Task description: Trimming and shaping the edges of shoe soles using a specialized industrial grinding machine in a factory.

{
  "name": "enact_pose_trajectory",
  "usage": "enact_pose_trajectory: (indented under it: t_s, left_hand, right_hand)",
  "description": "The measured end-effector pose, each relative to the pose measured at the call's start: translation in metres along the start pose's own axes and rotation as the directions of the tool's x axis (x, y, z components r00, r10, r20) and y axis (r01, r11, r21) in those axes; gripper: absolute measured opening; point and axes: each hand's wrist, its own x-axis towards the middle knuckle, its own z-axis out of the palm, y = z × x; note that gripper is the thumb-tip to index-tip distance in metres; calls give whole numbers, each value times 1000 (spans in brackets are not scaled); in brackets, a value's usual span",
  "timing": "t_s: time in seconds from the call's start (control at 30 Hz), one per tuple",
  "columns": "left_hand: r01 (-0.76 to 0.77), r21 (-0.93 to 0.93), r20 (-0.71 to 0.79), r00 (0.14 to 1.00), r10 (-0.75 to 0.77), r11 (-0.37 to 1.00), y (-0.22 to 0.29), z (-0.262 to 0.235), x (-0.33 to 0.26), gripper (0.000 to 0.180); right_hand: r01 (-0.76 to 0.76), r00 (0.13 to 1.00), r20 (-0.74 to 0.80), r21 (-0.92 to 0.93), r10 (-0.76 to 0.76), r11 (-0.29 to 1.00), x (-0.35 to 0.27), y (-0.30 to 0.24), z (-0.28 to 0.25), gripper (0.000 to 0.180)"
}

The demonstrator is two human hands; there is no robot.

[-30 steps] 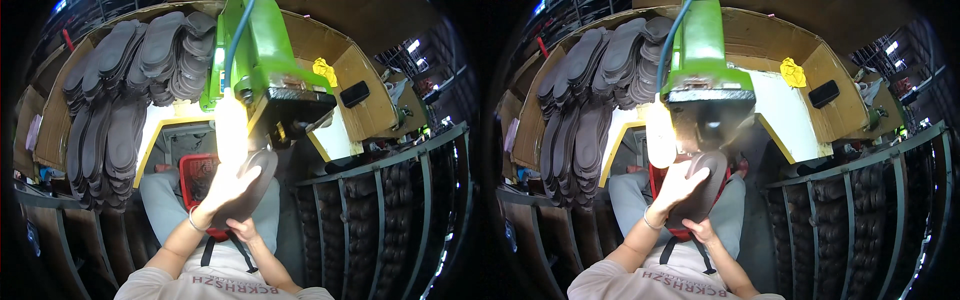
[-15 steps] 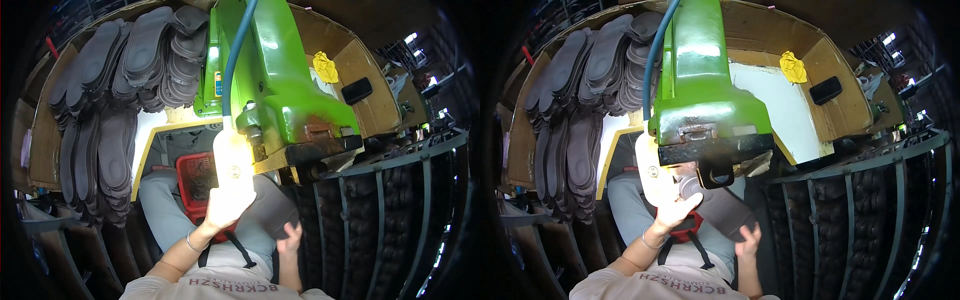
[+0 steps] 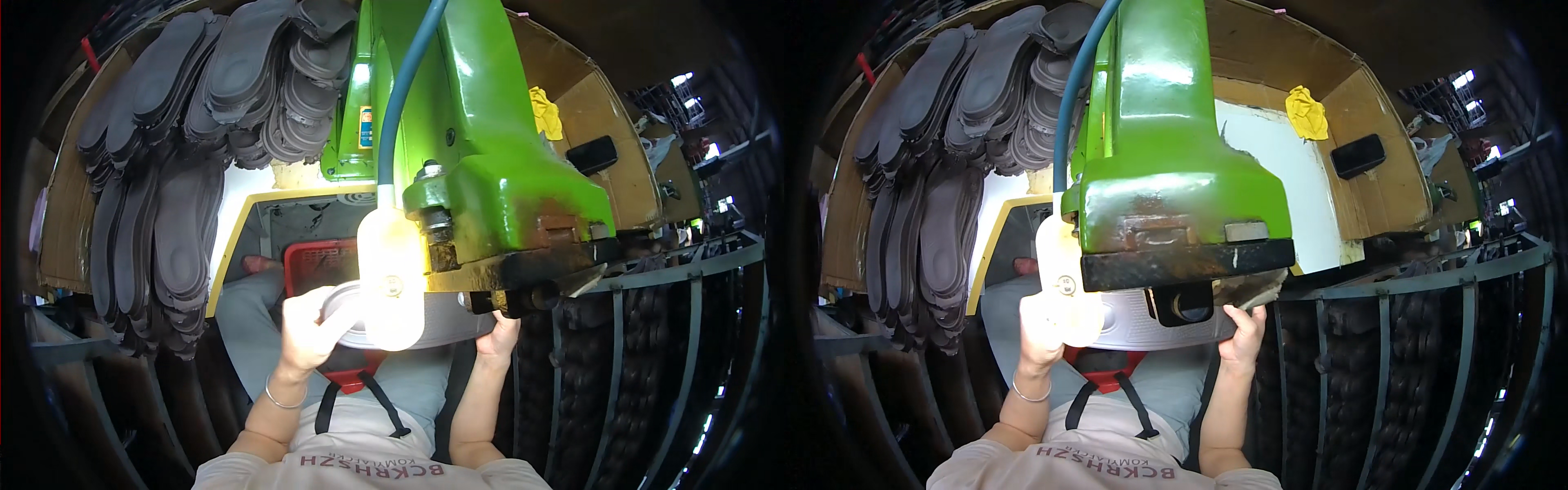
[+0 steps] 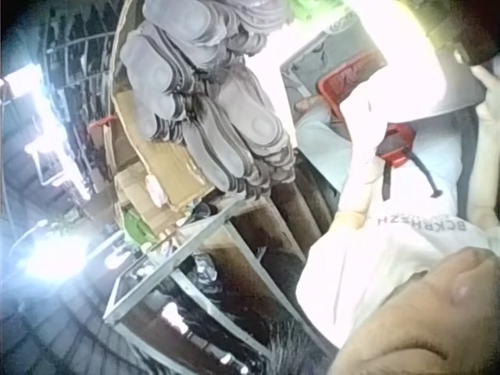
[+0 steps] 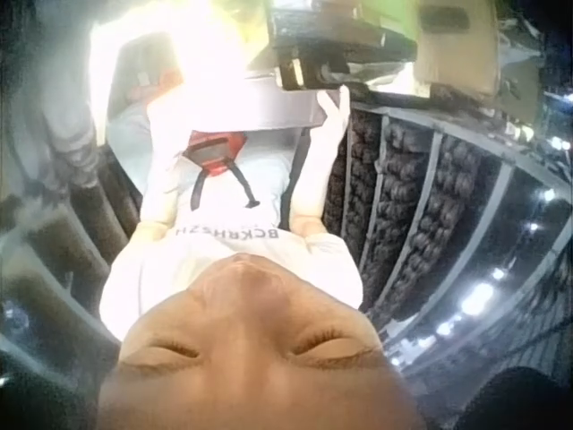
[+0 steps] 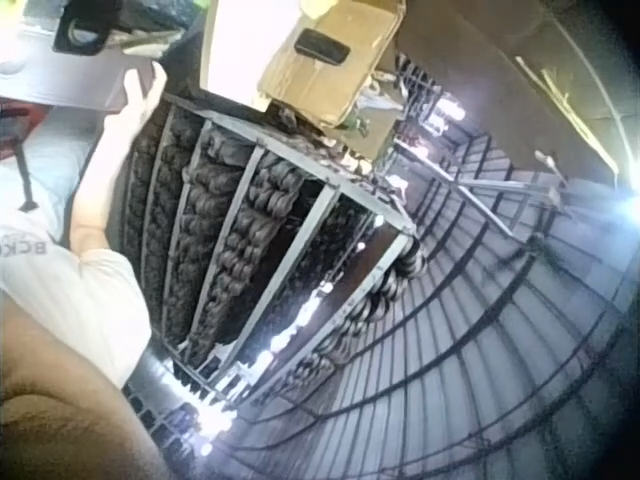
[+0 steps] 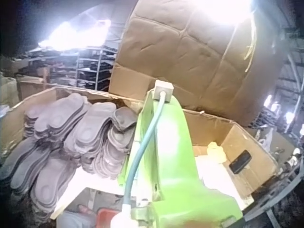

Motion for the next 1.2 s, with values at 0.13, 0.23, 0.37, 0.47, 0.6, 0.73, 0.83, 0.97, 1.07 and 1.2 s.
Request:
enact_pose_trajectory:
  t_s: [0.13, 0.23, 0.37, 0.47, 0.6, 0.73, 0.83, 0.97, 1.07, 1.2]
  left_hand:
    - [133, 18, -138, 982, -129, 991, 4, -28, -11, 22]
    - [131, -152, -210, 964, -162, 980, -4, -47, -28, 23]
    - [184, -224, -238, 942, -237, 957, -16, -67, -58, 31]
    - [282, -317, -94, 941, -326, 906, -25, -84, -87, 28]
    - [364, -7, 258, 901, -350, 931, -26, -87, -85, 37]
    - [262, 61, 312, 912, -267, 963, 3, -13, -11, 37]
    - [27, 87, 212, 976, -45, 996, -21, 0, 14, 22]
    - [-128, 172, 48, 991, 122, 977, -21, 22, 9, 20]
    - [-93, 207, 18, 996, 91, 974, -10, 26, -1, 20]
    - [-229, 314, 35, 973, 230, 922, -22, 24, -10, 18]
  right_hand:
    - [37, 996, 85, -24, -35, 999, -16, 8, 30, 29]
    - [-4, 976, 216, -122, 31, 993, -29, 3, 51, 28]
    - [6, 949, 311, -198, 57, 980, -33, 10, 64, 42]
    - [113, 927, 375, -249, -11, 962, -31, 12, 86, 32]
    - [261, 893, 420, -189, -163, 947, -36, 16, 115, 44]
    - [264, 904, 422, -411, -75, 872, -38, 24, 105, 48]
    - [293, 953, 167, -306, -252, 906, -68, 42, 116, 42]
    - [-143, 838, 377, -545, 394, 826, -137, 63, 32, 42]
    - [-397, 705, 333, -546, 626, 738, -172, 72, -30, 45]
    - [-296, 904, 211, -318, 371, 901, -161, 36, -77, 40]
